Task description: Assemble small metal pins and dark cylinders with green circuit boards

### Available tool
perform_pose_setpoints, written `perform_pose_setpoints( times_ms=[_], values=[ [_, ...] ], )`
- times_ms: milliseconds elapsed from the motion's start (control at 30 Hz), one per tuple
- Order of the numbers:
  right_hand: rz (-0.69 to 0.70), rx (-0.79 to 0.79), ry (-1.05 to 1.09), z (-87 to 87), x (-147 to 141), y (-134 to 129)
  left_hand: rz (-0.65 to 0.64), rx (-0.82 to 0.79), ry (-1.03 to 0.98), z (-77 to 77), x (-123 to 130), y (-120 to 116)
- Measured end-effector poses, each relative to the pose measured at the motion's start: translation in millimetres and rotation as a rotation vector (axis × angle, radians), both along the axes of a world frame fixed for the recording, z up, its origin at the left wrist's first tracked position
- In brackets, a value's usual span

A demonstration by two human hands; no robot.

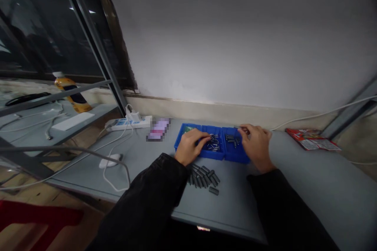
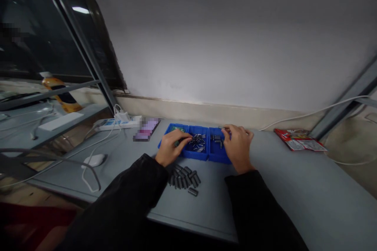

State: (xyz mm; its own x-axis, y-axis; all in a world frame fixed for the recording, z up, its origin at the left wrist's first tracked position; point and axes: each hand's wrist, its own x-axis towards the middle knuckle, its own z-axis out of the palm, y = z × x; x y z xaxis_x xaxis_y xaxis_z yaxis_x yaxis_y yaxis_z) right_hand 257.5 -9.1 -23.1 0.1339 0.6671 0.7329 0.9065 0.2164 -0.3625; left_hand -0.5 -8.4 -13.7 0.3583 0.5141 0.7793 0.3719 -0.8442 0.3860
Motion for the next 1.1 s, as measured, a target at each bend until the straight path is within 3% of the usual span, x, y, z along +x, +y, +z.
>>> perform_pose_setpoints(
  times_ms=[167,267,400,467,533,633,767,967,1100],
  values=[
    [-0.022,-0.216,-0.071,-16.8,9.7,7.3,-0.006,0.006,0.034,-1.1,1.1,1.1],
    [-0.008,-0.167,-0.031,-15.4,5.8,6.9,-0.002,0.002,0.039,-0.4,1.4,0.7],
    [0.026,-0.001,0.062,-0.4,-3.7,0.4,0.001,0.001,0.025,1.1,1.5,-0.3],
    [0.121,0.066,0.079,6.6,-14.3,-7.3,-0.001,-0.001,0.017,1.4,1.4,-0.8],
    [0.299,0.091,0.029,9.8,-30.8,-18.6,0.000,-0.004,0.016,1.3,1.4,-1.2],
    [0.628,0.005,-0.213,6.1,-61.1,-38.2,0.005,-0.009,0.002,0.7,1.6,-1.8],
    [0.808,-0.135,-0.406,-5.8,-88.8,-57.0,0.024,-0.013,-0.018,0.9,2.2,-3.1],
    [0.840,-0.304,-0.424,-11.5,-91.8,-60.5,0.012,-0.029,-0.014,1.5,1.2,-5.7],
    [0.728,-0.338,-0.355,-14.2,-97.9,-60.0,0.012,-0.028,-0.007,1.0,1.1,-6.1]
  ],
)
